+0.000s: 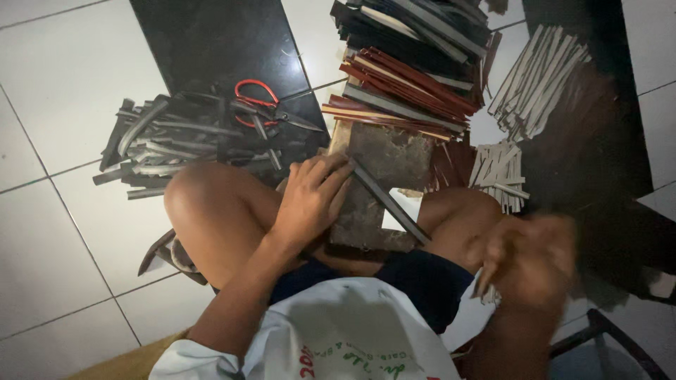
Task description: The person sits cross-legged on the floor and repeatedly peels thin strips from reddish-brown material pieces using a fixed blade on a wooden block. The peeled strips are placed into a pile on the floor.
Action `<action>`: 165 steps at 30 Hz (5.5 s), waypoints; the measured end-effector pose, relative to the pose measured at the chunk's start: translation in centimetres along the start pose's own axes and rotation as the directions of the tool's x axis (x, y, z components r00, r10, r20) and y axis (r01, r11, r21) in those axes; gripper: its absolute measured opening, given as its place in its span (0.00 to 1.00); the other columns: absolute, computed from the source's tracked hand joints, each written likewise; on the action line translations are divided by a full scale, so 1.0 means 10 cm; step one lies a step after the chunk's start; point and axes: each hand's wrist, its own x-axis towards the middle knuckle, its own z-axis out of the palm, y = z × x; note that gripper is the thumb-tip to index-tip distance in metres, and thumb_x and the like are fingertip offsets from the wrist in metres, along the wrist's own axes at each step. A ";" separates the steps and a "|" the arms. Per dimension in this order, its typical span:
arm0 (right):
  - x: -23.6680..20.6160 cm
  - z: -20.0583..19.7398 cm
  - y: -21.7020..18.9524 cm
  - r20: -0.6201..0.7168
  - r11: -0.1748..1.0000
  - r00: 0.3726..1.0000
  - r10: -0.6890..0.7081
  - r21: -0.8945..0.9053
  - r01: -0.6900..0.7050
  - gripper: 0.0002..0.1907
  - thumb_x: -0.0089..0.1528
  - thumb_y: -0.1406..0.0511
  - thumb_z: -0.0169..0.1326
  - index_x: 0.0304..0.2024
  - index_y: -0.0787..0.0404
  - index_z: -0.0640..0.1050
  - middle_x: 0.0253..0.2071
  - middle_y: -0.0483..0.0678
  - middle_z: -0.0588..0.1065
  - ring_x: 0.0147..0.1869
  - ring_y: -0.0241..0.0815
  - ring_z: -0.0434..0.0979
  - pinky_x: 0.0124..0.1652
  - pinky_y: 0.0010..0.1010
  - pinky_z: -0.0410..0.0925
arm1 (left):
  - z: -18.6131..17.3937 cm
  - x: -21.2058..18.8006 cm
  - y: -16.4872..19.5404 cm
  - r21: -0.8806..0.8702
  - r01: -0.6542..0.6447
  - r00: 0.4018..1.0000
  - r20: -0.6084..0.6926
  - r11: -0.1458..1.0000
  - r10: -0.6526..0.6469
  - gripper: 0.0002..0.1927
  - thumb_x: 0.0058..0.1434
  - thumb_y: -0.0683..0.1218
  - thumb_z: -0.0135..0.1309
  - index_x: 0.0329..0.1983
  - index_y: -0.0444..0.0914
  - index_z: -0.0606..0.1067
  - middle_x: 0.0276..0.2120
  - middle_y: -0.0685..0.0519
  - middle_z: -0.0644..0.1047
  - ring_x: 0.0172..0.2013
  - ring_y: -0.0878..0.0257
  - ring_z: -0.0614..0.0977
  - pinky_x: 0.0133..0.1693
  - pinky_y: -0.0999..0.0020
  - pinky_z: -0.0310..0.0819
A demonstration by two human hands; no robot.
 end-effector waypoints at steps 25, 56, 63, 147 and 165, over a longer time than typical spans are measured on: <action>0.99 0.73 1.30 -0.390 0.556 0.841 0.375 -0.631 -0.541 0.09 0.65 0.66 0.60 0.39 0.66 0.76 0.29 0.45 0.77 0.26 0.29 0.75 0.24 0.22 0.69 | 0.18 0.13 -0.35 -0.544 0.441 0.885 0.133 0.714 -0.446 0.10 0.59 0.39 0.63 0.44 0.35 0.82 0.43 0.48 0.81 0.43 0.60 0.83 0.45 0.68 0.77; 0.69 0.56 1.03 -0.438 0.183 0.840 0.319 -0.841 -0.509 0.12 0.63 0.61 0.61 0.42 0.63 0.77 0.25 0.49 0.76 0.24 0.36 0.73 0.25 0.32 0.65 | 0.20 0.32 -0.22 -0.221 0.216 0.974 0.115 0.951 -0.194 0.12 0.57 0.38 0.62 0.43 0.45 0.83 0.43 0.44 0.75 0.44 0.45 0.77 0.48 0.54 0.73; 0.72 0.50 1.01 -0.405 0.300 0.843 0.354 -0.805 -0.512 0.11 0.63 0.62 0.59 0.41 0.63 0.76 0.26 0.47 0.75 0.22 0.34 0.72 0.21 0.30 0.64 | 0.15 0.35 -0.14 -0.148 0.210 0.966 0.184 0.967 -0.181 0.15 0.55 0.36 0.62 0.41 0.49 0.84 0.41 0.48 0.73 0.44 0.48 0.76 0.47 0.56 0.75; 0.18 0.20 0.73 -0.447 0.362 0.824 0.350 -0.746 -0.558 0.13 0.64 0.59 0.58 0.42 0.62 0.78 0.31 0.48 0.80 0.33 0.35 0.80 0.32 0.29 0.72 | 0.08 0.24 0.30 0.216 -0.464 0.825 0.458 0.859 0.331 0.25 0.61 0.45 0.49 0.62 0.34 0.74 0.57 0.45 0.75 0.60 0.53 0.75 0.58 0.58 0.68; 0.04 0.12 0.71 -0.471 0.324 0.833 0.290 -0.771 -0.549 0.13 0.63 0.61 0.61 0.43 0.64 0.80 0.30 0.50 0.79 0.31 0.36 0.79 0.32 0.30 0.70 | 0.26 0.10 0.49 0.193 -0.463 0.820 0.464 0.865 0.336 0.23 0.65 0.45 0.48 0.64 0.35 0.72 0.59 0.43 0.74 0.62 0.49 0.75 0.63 0.52 0.66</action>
